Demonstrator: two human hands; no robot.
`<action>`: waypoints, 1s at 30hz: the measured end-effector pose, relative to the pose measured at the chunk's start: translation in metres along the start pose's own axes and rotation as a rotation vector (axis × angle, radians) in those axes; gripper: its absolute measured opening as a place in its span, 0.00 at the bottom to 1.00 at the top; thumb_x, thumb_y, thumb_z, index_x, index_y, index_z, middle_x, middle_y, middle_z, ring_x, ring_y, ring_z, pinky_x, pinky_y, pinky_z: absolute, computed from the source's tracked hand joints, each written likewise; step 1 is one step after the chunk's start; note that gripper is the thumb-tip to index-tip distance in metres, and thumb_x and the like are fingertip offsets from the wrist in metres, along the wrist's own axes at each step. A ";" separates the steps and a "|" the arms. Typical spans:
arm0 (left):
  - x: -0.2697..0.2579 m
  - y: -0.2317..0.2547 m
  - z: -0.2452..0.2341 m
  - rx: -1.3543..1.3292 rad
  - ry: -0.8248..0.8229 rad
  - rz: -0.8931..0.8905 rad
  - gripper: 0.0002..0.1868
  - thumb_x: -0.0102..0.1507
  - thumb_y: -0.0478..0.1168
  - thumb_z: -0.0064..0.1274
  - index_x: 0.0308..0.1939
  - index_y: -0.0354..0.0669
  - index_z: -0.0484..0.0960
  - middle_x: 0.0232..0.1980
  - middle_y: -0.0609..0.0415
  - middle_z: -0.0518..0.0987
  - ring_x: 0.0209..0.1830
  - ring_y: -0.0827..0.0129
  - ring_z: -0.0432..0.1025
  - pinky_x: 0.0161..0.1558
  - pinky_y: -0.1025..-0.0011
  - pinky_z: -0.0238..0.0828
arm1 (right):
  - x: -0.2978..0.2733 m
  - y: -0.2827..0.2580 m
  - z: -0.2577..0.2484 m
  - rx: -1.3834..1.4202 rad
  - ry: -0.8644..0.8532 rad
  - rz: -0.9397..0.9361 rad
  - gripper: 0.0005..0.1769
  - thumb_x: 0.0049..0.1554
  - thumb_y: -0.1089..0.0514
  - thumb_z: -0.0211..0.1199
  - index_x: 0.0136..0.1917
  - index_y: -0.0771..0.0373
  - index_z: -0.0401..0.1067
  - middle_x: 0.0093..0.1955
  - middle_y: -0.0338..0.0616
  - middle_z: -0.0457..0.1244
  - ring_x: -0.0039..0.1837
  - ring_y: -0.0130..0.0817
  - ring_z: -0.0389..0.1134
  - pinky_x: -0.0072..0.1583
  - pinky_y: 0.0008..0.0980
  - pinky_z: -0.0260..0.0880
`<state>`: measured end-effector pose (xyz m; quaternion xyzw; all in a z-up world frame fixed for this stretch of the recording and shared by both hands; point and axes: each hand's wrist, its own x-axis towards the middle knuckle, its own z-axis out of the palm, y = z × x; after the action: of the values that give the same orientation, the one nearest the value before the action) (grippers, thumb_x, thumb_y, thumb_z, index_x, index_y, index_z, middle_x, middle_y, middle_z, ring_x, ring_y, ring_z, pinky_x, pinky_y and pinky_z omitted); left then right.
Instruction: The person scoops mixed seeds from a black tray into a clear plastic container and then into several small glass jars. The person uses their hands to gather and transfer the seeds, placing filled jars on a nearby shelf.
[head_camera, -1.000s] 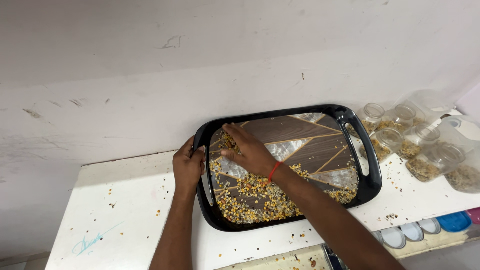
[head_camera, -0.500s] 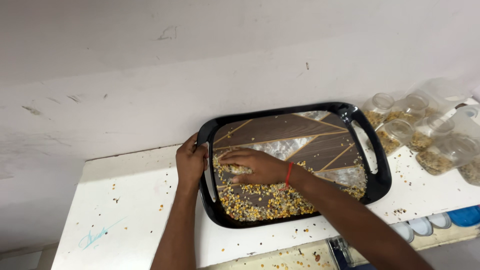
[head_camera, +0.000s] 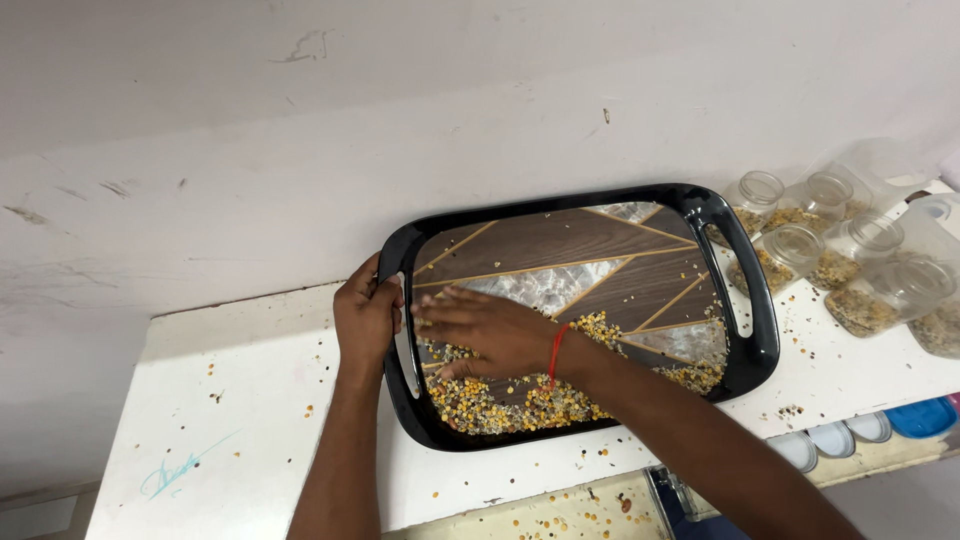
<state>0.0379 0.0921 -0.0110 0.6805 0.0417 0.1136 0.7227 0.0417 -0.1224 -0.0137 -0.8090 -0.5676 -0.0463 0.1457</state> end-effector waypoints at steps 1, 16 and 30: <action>0.000 0.001 0.000 -0.002 0.000 0.002 0.21 0.64 0.30 0.46 0.62 0.36 0.80 0.23 0.58 0.72 0.12 0.80 0.59 0.16 0.77 0.53 | -0.004 -0.002 -0.001 0.007 -0.019 -0.018 0.42 0.63 0.29 0.48 0.76 0.61 0.62 0.83 0.54 0.49 0.84 0.49 0.48 0.82 0.49 0.40; -0.004 0.007 0.002 0.013 0.004 0.007 0.21 0.64 0.30 0.46 0.61 0.35 0.81 0.24 0.57 0.72 0.13 0.79 0.60 0.16 0.76 0.54 | -0.029 -0.036 0.006 0.011 -0.010 -0.121 0.30 0.63 0.40 0.56 0.70 0.60 0.70 0.77 0.55 0.57 0.79 0.50 0.55 0.78 0.47 0.53; -0.006 0.007 0.001 0.029 -0.003 0.054 0.22 0.64 0.30 0.47 0.62 0.35 0.80 0.23 0.58 0.73 0.13 0.80 0.61 0.16 0.77 0.56 | -0.142 0.021 -0.023 0.079 0.316 0.341 0.31 0.67 0.36 0.43 0.72 0.56 0.67 0.79 0.49 0.55 0.82 0.49 0.51 0.80 0.51 0.44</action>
<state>0.0320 0.0902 -0.0049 0.6920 0.0239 0.1312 0.7095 0.0135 -0.2639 -0.0302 -0.8697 -0.3941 -0.1248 0.2697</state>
